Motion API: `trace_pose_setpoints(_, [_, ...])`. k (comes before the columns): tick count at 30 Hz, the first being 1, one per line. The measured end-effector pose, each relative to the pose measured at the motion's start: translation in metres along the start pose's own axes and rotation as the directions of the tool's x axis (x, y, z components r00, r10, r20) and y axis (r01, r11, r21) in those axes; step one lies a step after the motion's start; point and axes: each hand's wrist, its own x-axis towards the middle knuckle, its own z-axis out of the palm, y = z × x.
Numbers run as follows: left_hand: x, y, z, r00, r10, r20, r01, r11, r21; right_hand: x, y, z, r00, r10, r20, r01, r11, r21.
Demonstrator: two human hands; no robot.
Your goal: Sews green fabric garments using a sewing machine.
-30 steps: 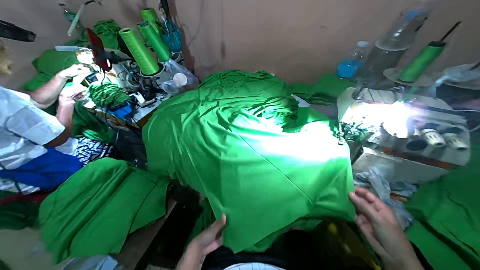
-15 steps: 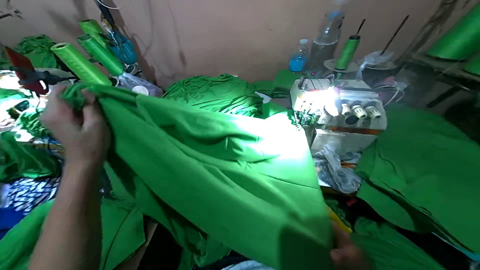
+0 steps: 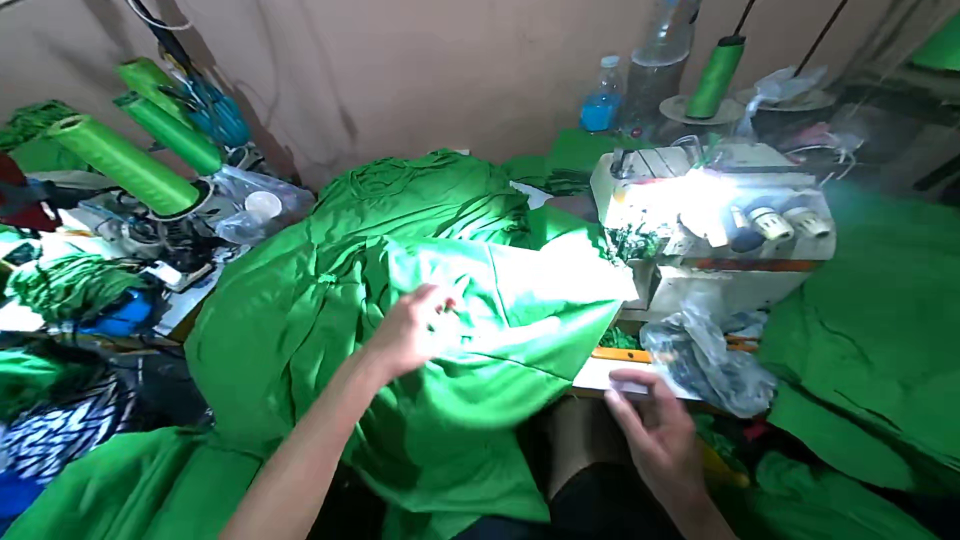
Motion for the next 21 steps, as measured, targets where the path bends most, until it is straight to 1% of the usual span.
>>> trace_pose_setpoints(1, [0.011,0.015,0.002,0.971,0.020,0.238,-0.004,0.998,-0.070,0.021,-0.001,0.009,0.995,0.013,-0.099,-0.007,0.998,0.063])
trace_pose_setpoints(2, [0.021,0.022,0.005,0.912,0.037,0.409,-0.006,0.997,-0.077,0.035,-0.005,0.016,0.986,0.105,-0.128,-0.081,0.980,0.180])
trace_pose_setpoints(3, [0.031,0.024,0.009,0.854,0.022,0.520,-0.005,0.999,-0.033,0.044,-0.012,0.020,0.963,0.250,-0.101,-0.204,0.920,0.335])
trace_pose_setpoints(4, [0.038,0.021,0.011,0.807,-0.019,0.590,-0.005,0.999,0.040,0.046,-0.018,0.020,0.928,0.371,-0.037,-0.310,0.823,0.476])
trace_pose_setpoints(5, [0.045,0.017,0.013,0.771,-0.068,0.633,0.004,0.995,0.103,0.042,-0.025,0.016,0.895,0.442,0.063,-0.394,0.716,0.576])
trace_pose_setpoints(6, [0.051,0.013,0.013,0.747,-0.114,0.655,0.019,0.989,0.150,0.034,-0.030,0.012,0.870,0.470,0.149,-0.455,0.647,0.612])
trace_pose_setpoints(8, [0.059,0.013,0.014,0.723,-0.175,0.668,0.073,0.981,0.177,0.019,-0.035,0.010,0.827,0.497,0.262,-0.543,0.591,0.597])
trace_pose_setpoints(10, [0.061,0.015,0.013,0.713,-0.187,0.676,0.091,0.980,0.175,0.010,-0.031,0.010,0.766,0.537,0.353,-0.615,0.455,0.644])
trace_pose_setpoints(12, [0.062,0.010,0.011,0.740,-0.150,0.655,0.069,0.987,0.147,0.004,-0.024,0.010,0.778,0.485,0.398,-0.595,0.369,0.714])
trace_pose_setpoints(13, [0.061,0.008,0.009,0.747,-0.149,0.647,0.078,0.988,0.137,0.001,-0.020,0.010,0.783,0.462,0.416,-0.594,0.357,0.721])
trace_pose_setpoints(14, [0.060,0.006,0.007,0.759,-0.146,0.635,0.094,0.989,0.114,-0.004,-0.016,0.009,0.783,0.452,0.427,-0.598,0.363,0.714])
trace_pose_setpoints(15, [0.058,0.005,0.004,0.787,-0.123,0.604,0.110,0.992,0.059,-0.007,-0.016,0.008,0.794,0.438,0.422,-0.589,0.384,0.711])
trace_pose_setpoints(16, [0.058,0.009,-0.003,0.831,-0.096,0.547,0.129,0.991,-0.022,-0.008,-0.018,0.005,0.822,0.403,0.402,-0.556,0.418,0.718])
trace_pose_setpoints(17, [0.058,0.018,-0.011,0.879,-0.090,0.468,0.161,0.980,-0.113,-0.010,-0.020,0.001,0.848,0.380,0.370,-0.518,0.445,0.730])
trace_pose_setpoints(19, [0.057,0.051,-0.030,0.946,-0.134,0.297,0.211,0.946,-0.246,-0.015,-0.023,-0.007,0.866,0.410,0.285,-0.474,0.495,0.728])
trace_pose_setpoints(20, [0.058,0.067,-0.039,0.968,-0.129,0.217,0.186,0.946,-0.267,-0.017,-0.026,-0.012,0.868,0.432,0.246,-0.464,0.528,0.711])
trace_pose_setpoints(21, [0.059,0.080,-0.046,0.985,-0.076,0.152,0.117,0.954,-0.276,-0.018,-0.029,-0.018,0.872,0.438,0.216,-0.453,0.560,0.694])
